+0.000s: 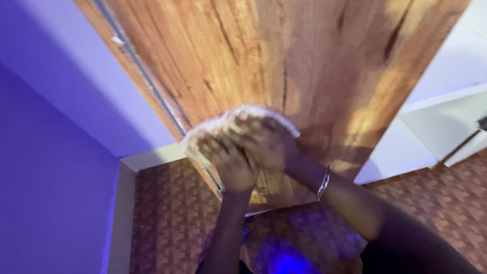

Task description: The person cleans a wooden cabinet and its white interior shelves using a cloth, wiping the exterior doors and the inner surfaces.

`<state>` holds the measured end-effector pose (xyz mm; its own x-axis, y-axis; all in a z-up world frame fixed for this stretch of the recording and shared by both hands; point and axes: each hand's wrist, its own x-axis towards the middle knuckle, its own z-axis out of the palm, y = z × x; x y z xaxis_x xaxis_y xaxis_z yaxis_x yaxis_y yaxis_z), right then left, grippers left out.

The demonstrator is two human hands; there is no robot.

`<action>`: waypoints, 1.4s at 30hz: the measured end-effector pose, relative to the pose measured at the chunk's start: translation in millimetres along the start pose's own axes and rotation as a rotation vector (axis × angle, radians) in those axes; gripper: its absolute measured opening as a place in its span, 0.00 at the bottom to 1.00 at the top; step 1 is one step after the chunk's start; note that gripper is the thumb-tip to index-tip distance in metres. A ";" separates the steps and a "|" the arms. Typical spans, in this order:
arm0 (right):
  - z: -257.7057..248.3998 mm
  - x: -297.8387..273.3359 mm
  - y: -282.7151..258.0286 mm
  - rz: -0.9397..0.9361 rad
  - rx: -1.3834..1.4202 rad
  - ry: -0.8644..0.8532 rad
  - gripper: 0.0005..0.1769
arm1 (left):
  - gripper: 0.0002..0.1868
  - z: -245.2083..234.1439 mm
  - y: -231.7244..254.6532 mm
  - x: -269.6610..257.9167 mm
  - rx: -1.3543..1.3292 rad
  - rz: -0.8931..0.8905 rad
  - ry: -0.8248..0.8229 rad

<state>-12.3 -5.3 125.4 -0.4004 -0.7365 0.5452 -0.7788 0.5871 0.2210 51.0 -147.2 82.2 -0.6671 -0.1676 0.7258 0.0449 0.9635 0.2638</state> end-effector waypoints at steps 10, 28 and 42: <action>-83.2 -38.8 146.9 0.350 -0.138 0.550 0.30 | 0.31 -1.2 154.9 122.8 -0.134 0.399 0.123; -125.4 -40.2 171.9 0.602 0.002 0.713 0.33 | 0.27 -24.4 225.5 170.7 -0.237 0.494 0.130; -92.1 51.2 94.1 0.301 -0.140 0.447 0.34 | 0.32 -58.6 58.2 155.3 0.165 0.388 0.042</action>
<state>-61.6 43.2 248.7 -0.3276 -0.3326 0.8843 -0.5781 0.8109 0.0908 -6.4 -129.4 247.5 -0.5930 0.2093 0.7775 0.1653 0.9767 -0.1368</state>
